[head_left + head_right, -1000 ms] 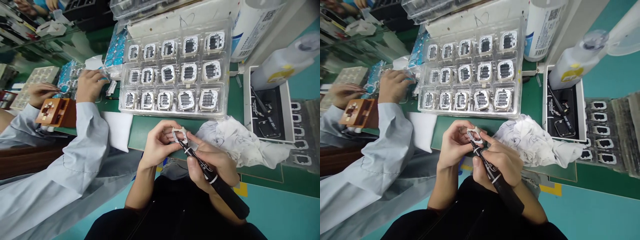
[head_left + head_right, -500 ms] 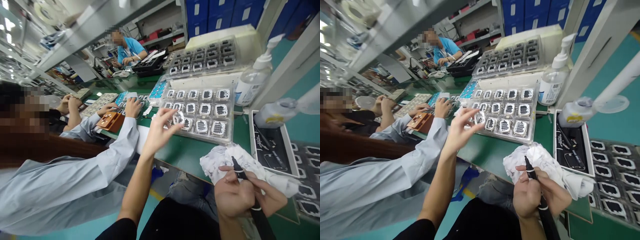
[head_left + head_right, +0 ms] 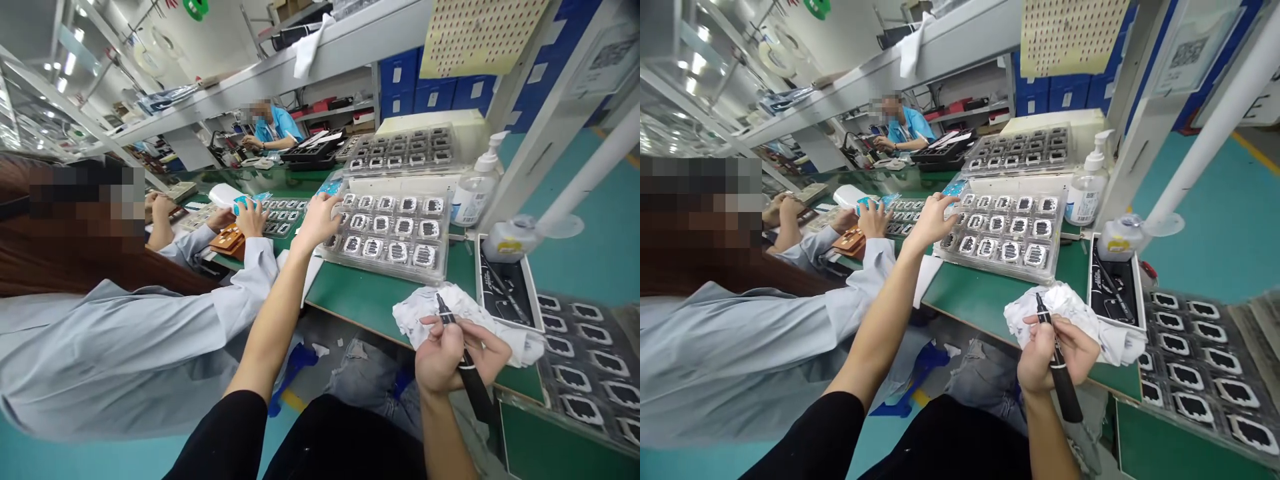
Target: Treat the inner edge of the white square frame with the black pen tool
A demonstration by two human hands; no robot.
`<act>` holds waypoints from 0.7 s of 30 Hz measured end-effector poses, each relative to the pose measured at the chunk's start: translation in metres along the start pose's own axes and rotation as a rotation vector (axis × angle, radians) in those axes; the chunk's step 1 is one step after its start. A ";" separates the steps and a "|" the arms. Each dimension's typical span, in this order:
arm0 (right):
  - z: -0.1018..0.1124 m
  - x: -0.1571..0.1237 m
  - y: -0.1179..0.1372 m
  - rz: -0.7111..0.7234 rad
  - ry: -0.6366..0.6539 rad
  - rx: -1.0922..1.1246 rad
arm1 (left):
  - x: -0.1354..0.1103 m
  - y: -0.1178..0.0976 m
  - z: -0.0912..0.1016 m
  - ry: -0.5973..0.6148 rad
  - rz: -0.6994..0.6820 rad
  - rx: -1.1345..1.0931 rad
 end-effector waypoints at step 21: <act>-0.002 0.000 -0.004 -0.035 0.019 -0.135 | -0.015 -0.053 -0.030 -0.124 -0.185 -0.531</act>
Point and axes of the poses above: each hand's wrist, its own x-axis towards the middle knuckle, its own z-axis out of the back of the hand, y = z × x, the point moved 3 cm from there along x, towards the middle knuckle, and after that the axes turned 15 degrees about y, right-handed, at the moved point
